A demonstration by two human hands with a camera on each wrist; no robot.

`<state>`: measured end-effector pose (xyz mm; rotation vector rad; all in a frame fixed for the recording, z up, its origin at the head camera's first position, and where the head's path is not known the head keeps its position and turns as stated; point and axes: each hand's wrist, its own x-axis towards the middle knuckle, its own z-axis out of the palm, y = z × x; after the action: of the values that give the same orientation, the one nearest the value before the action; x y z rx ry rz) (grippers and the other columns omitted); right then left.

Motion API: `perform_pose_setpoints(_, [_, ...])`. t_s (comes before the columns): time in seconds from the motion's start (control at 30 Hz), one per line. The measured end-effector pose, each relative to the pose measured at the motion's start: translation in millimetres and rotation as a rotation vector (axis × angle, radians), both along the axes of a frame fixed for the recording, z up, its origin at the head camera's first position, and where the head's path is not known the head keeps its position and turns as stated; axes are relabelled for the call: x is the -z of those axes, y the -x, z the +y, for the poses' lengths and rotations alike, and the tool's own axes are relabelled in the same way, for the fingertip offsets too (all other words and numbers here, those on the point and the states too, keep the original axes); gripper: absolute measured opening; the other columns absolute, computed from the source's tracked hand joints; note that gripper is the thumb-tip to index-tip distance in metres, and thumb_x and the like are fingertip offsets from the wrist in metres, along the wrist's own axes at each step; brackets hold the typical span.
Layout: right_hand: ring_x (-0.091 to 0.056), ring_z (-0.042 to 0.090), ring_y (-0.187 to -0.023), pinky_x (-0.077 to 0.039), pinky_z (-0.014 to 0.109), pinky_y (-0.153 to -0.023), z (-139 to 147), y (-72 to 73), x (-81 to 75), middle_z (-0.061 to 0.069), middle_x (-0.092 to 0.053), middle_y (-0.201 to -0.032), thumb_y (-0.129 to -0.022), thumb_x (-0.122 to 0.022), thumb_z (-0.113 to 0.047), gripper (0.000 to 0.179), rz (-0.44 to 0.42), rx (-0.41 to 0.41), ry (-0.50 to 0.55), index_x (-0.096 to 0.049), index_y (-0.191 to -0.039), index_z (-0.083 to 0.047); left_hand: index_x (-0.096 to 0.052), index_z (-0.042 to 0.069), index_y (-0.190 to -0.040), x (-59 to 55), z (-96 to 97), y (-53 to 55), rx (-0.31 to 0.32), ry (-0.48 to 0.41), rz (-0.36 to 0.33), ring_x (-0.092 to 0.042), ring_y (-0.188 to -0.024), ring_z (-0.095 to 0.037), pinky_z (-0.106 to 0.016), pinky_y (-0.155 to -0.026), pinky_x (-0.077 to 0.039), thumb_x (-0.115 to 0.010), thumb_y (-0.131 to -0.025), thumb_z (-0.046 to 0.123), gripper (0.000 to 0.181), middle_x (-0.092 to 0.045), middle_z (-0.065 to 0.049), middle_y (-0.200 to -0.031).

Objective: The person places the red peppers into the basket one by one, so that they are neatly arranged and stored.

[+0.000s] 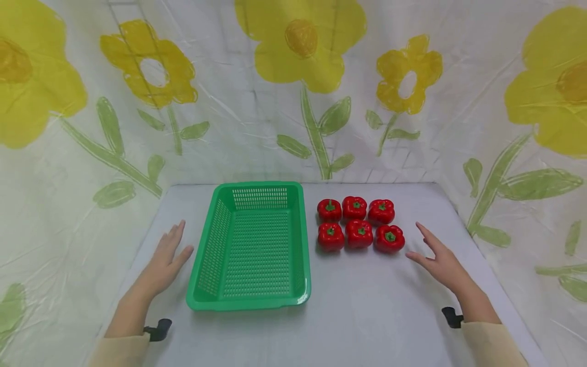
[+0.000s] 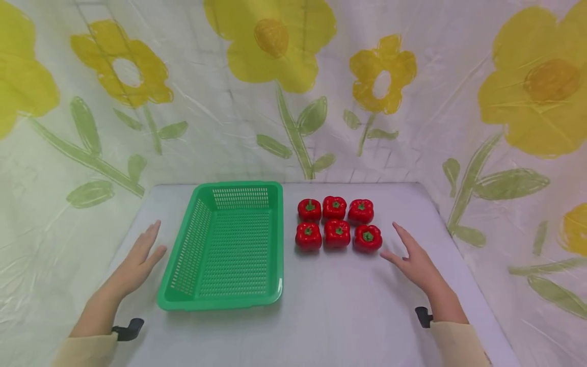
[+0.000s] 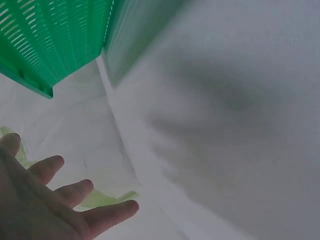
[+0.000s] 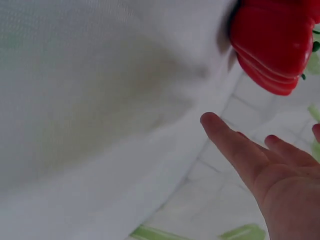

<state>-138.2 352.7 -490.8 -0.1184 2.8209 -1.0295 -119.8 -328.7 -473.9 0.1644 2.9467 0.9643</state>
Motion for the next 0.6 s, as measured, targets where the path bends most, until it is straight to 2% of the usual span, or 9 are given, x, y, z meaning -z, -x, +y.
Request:
perform_pose_setpoints(0.13, [-0.030,0.056,-0.142,-0.037,0.075,-0.102,-1.8,5.1,8.3,0.022,-0.014,-0.167,-0.097,-0.064,-0.051,0.093,-0.026,0.033,0.006,-0.003,-0.164,-0.029,0.001,0.021,-0.164,1.0,3.2,3.8,0.005,-0.057,-0.006,0.004,-0.152,-0.051,-0.077,-0.115,-0.005,-0.036,-0.108,0.046,0.072,-0.002,-0.025,-0.168])
perform_pose_setpoints(0.3, [-0.029,0.055,-0.143,-0.037,0.074,-0.103,-5.6,9.7,14.3,0.022,-0.014,-0.167,-0.095,-0.064,-0.055,0.095,-0.034,0.056,0.044,-0.005,-0.164,-0.026,0.003,0.025,-0.164,3.3,6.1,9.5,0.028,-0.146,-0.034,0.000,-0.153,-0.048,-0.075,-0.116,-0.007,-0.034,-0.109,0.045,0.069,0.000,-0.017,-0.170])
perform_pose_setpoints(0.37, [-0.029,0.053,-0.144,-0.036,0.074,-0.104,-8.9,11.8,15.9,0.022,-0.015,-0.167,-0.095,-0.064,-0.056,0.096,-0.035,0.060,0.069,-0.005,-0.164,-0.027,0.004,0.030,-0.163,4.6,8.3,11.0,0.033,-0.178,-0.057,-0.001,-0.154,-0.047,-0.076,-0.116,-0.007,-0.032,-0.109,0.046,0.068,0.001,-0.014,-0.170])
perform_pose_setpoints(0.47, [-0.028,0.052,-0.146,-0.035,0.073,-0.106,-13.1,14.4,17.3,0.020,-0.014,-0.168,-0.095,-0.064,-0.055,0.095,-0.034,0.061,0.103,-0.005,-0.164,-0.029,0.007,0.037,-0.161,5.9,12.6,12.5,0.029,-0.204,-0.084,-0.002,-0.153,-0.047,-0.077,-0.114,-0.008,-0.030,-0.109,0.048,0.065,0.002,-0.012,-0.170])
perform_pose_setpoints(0.6, [-0.029,0.051,-0.146,-0.036,0.071,-0.106,-15.3,15.5,18.1,0.020,-0.015,-0.168,-0.096,-0.064,-0.054,0.093,-0.027,0.062,0.124,-0.005,-0.164,-0.029,0.007,0.038,-0.161,6.4,18.5,14.9,0.013,-0.220,-0.106,-0.004,-0.153,-0.048,-0.080,-0.111,-0.010,-0.027,-0.108,0.051,0.064,0.001,-0.011,-0.170])
